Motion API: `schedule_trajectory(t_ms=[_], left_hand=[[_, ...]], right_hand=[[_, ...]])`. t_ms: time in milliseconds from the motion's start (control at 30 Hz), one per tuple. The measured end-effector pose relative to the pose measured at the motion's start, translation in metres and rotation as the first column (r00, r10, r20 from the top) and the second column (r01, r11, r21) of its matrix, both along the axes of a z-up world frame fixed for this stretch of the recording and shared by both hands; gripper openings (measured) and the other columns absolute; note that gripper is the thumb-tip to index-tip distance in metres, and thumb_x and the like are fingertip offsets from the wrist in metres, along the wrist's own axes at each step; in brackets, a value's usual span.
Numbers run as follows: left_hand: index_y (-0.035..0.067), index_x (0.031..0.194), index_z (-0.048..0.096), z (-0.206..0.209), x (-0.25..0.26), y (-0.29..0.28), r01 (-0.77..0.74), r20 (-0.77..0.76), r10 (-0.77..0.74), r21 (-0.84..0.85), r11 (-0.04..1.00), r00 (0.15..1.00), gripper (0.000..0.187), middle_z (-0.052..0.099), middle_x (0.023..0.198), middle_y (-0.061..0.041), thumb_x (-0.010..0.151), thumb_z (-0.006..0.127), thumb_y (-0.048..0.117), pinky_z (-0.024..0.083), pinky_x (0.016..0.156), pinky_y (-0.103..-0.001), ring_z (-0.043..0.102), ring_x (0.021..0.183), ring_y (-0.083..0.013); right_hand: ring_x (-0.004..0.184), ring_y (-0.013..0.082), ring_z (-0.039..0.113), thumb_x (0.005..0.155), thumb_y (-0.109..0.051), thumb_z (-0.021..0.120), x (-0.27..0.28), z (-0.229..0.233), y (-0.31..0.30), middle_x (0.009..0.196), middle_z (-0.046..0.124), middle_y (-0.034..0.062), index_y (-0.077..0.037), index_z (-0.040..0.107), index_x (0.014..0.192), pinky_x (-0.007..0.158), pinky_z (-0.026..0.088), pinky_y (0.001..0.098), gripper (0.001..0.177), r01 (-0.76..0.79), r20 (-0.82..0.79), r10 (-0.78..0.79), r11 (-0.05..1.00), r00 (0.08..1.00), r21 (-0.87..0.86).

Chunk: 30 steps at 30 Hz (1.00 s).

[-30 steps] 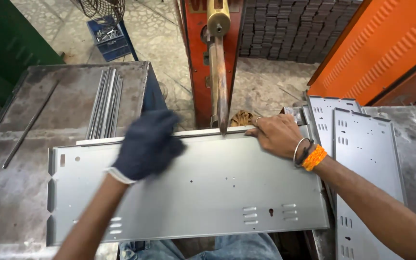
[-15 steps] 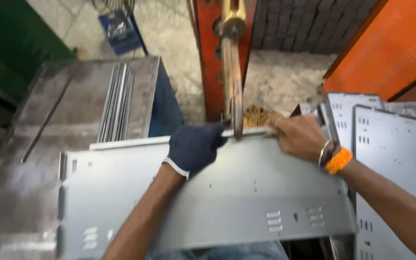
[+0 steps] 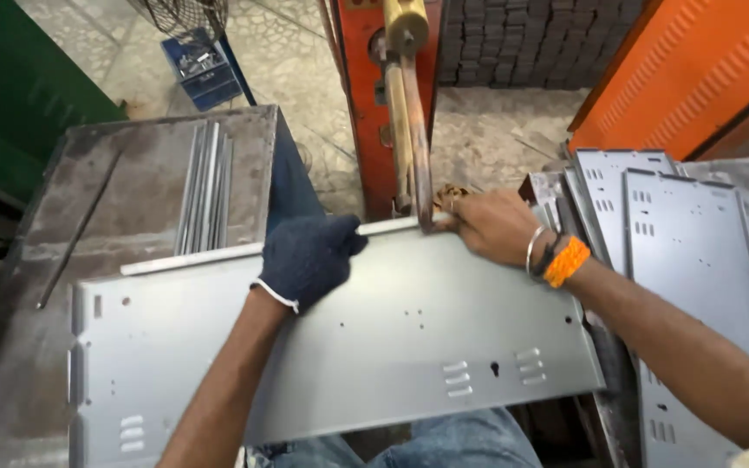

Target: Using a spot welding machine to attach metal rods to metal sheets to create panels.

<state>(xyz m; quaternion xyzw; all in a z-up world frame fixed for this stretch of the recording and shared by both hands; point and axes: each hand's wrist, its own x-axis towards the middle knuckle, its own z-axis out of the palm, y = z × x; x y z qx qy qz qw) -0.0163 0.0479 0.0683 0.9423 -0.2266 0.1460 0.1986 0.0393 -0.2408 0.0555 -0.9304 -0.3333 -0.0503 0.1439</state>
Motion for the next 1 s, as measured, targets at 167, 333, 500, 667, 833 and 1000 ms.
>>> schedule_trajectory(t_ms=[167,333,500,667,833,1000], left_hand=[[0.015,0.082,0.071,0.011,-0.001,0.003,-0.047,-0.087,0.053,0.06,0.997,0.995,0.018,0.069,0.071,-0.014,0.09,0.07,0.031,0.051,0.062,-0.051,0.068,0.068,-0.0372],[0.017,0.089,0.073,0.013,-0.012,0.038,-0.103,-0.111,0.117,0.124,0.987,0.987,0.014,0.07,0.074,-0.014,0.089,0.069,0.031,0.051,0.062,-0.053,0.068,0.07,-0.0386],[0.018,0.088,0.074,-0.001,-0.023,0.058,-0.152,-0.097,0.171,0.18,0.972,0.98,0.017,0.069,0.072,-0.016,0.087,0.07,0.035,0.051,0.063,-0.054,0.068,0.071,-0.0398],[0.016,0.092,0.074,-0.005,-0.023,0.069,-0.159,-0.066,0.169,0.131,0.978,0.983,0.021,0.069,0.072,-0.017,0.086,0.071,0.036,0.051,0.062,-0.054,0.067,0.068,-0.0414],[0.015,0.094,0.074,-0.007,-0.026,0.074,-0.15,-0.109,0.167,0.153,0.977,0.98,0.02,0.071,0.075,-0.016,0.087,0.071,0.033,0.052,0.063,-0.052,0.068,0.071,-0.0402],[0.014,0.098,0.074,-0.022,-0.019,0.08,-0.142,-0.068,0.144,0.036,0.989,0.987,0.025,0.072,0.075,-0.016,0.08,0.073,0.032,0.054,0.059,-0.051,0.069,0.066,-0.0387]], right_hand=[[0.077,0.04,0.066,0.098,-0.031,0.061,0.008,0.0,-0.027,0.084,0.071,0.0203,-0.005,0.071,0.106,0.067,0.05,0.0481,0.029,-0.138,0.043,0.135,0.987,0.99,0.079],[0.076,0.0391,0.067,0.1,-0.024,0.054,0.011,-0.007,-0.037,0.085,0.069,0.0192,-0.004,0.065,0.108,0.069,0.053,0.0482,0.024,0.005,-0.092,-0.006,1.0,0.996,-0.014],[0.083,0.0417,0.068,0.094,-0.014,0.057,0.007,-0.026,-0.033,0.083,0.068,0.0215,0.001,0.065,0.097,0.077,0.052,0.0505,0.017,-0.037,-0.035,0.039,0.998,0.999,0.044],[0.085,0.044,0.066,0.084,-0.003,0.054,-0.003,-0.02,-0.025,0.089,0.068,0.0223,0.0,0.068,0.104,0.076,0.05,0.0529,0.025,-0.064,0.044,0.056,0.978,0.997,0.2],[0.085,0.0405,0.067,0.08,-0.002,0.052,-0.005,-0.027,-0.021,0.091,0.068,0.0199,0.001,0.067,0.103,0.077,0.051,0.0502,0.028,-0.118,0.174,0.085,0.975,0.981,0.188],[0.069,0.0337,0.065,0.094,-0.005,0.052,0.003,-0.026,-0.012,0.078,0.066,0.0149,-0.005,0.072,0.097,0.076,0.051,0.046,0.02,0.108,0.01,-0.107,0.991,0.994,-0.079]])
